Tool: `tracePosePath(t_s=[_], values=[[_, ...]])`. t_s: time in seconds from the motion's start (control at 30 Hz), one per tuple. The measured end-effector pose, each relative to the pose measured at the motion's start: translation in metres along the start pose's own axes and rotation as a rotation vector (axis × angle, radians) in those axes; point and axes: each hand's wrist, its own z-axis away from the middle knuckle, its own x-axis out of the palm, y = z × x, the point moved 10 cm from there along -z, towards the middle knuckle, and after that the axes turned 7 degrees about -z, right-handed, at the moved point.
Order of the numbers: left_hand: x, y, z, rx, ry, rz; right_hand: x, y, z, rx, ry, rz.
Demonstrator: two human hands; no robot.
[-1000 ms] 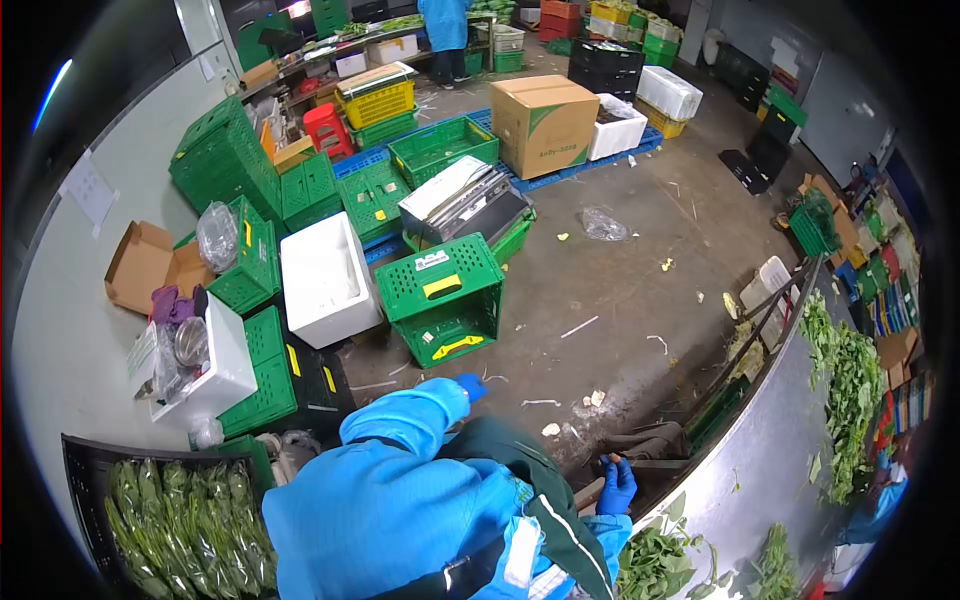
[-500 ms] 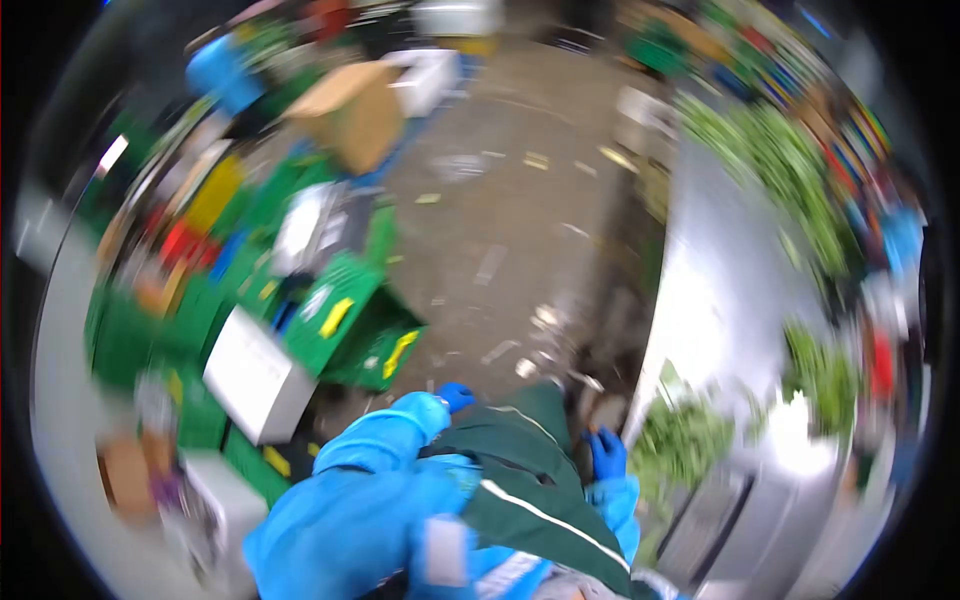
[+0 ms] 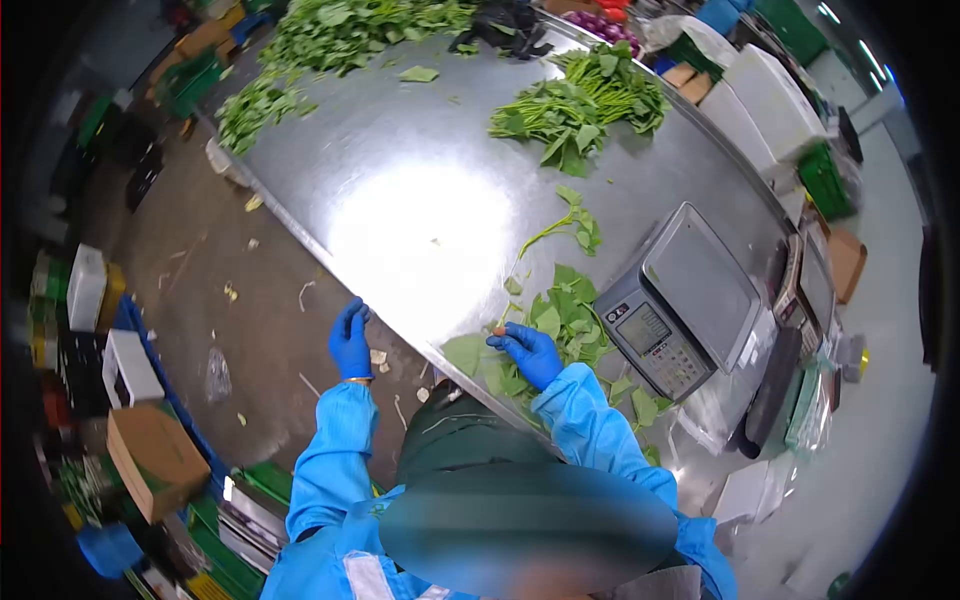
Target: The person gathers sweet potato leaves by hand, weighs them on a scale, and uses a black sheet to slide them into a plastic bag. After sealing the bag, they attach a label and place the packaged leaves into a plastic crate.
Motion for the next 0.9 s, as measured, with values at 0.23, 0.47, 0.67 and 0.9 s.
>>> tracePosePath(t_s=[0.23,0.47,0.67,0.9], values=[[0.217,0.062,-0.077,0.295,-0.551,-0.173,0.007,-0.018,-0.037,0.004,0.151,-0.101],[0.41,0.112,-0.131,0.838,-0.729,-0.692,-0.055,-0.048,-0.072,-0.019,0.273,-0.116],[0.522,0.098,-0.223,0.876,-0.702,-1.189,-0.187,-0.116,-0.148,0.013,0.623,-0.082],[0.527,0.058,-0.188,0.759,-1.063,-0.662,-0.358,-0.15,-0.3,0.015,0.955,0.156]])
